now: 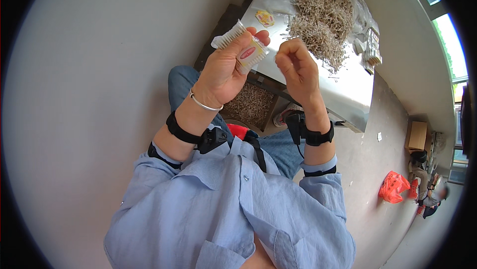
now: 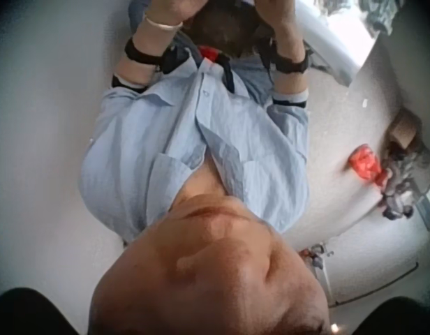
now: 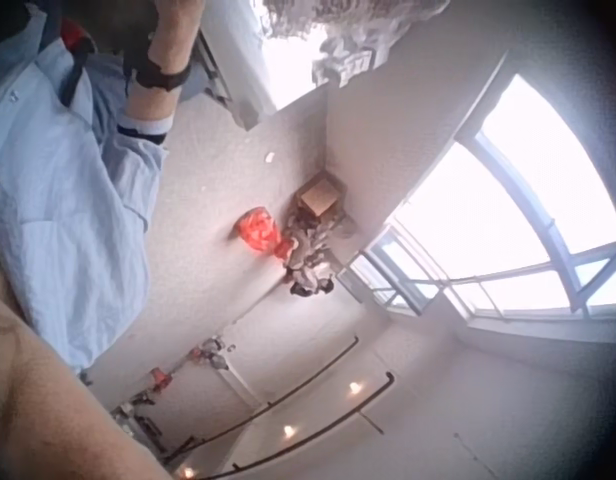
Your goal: Gathering and packaging cotton swabs into small plastic bags.
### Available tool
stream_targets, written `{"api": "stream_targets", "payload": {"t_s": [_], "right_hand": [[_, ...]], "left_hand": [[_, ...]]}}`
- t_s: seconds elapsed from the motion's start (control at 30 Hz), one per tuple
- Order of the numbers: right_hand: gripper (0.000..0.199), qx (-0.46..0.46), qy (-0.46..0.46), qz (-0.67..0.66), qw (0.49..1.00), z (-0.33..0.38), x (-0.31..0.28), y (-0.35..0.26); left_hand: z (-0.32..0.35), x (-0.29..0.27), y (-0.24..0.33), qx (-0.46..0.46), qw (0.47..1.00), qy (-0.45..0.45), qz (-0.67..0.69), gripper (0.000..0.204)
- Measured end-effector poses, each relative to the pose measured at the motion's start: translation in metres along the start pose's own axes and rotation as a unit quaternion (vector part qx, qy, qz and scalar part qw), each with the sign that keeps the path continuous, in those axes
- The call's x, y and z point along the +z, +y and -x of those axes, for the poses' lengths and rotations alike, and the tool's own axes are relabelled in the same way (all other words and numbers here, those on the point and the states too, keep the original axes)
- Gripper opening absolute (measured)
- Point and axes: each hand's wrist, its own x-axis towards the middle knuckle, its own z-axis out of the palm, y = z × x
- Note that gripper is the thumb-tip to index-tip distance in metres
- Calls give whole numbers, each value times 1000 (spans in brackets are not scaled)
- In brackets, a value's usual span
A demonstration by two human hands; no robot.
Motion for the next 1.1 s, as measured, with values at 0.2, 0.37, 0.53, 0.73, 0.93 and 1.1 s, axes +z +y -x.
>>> {"api": "stream_targets", "payload": {"t_s": [0.2, 0.37, 0.53, 0.73, 0.93, 1.1], "right_hand": [[33, -190, -11, 120, 974, -12, -5, -17], [20, -58, -1, -36, 998, -8, -2, -8], [15, 48, 50, -202, 977, 0, 11, -13], [17, 128, 16, -194, 973, 9, 23, -12], [15, 97, 53, -187, 976, 11, 36, -26], [16, 104, 80, -147, 980, 10, 38, -28]], "left_hand": [[3, 1, -1, -45, 997, -4, 64, 18], [1, -1, -2, -50, 997, -6, 60, 18], [1, -1, -3, -44, 998, -6, 51, 17], [0, -5, -7, -17, 991, -29, 130, 15], [2, -4, -7, -5, 981, -64, 181, 13], [3, -5, -8, -2, 983, -62, 171, 13]]}}
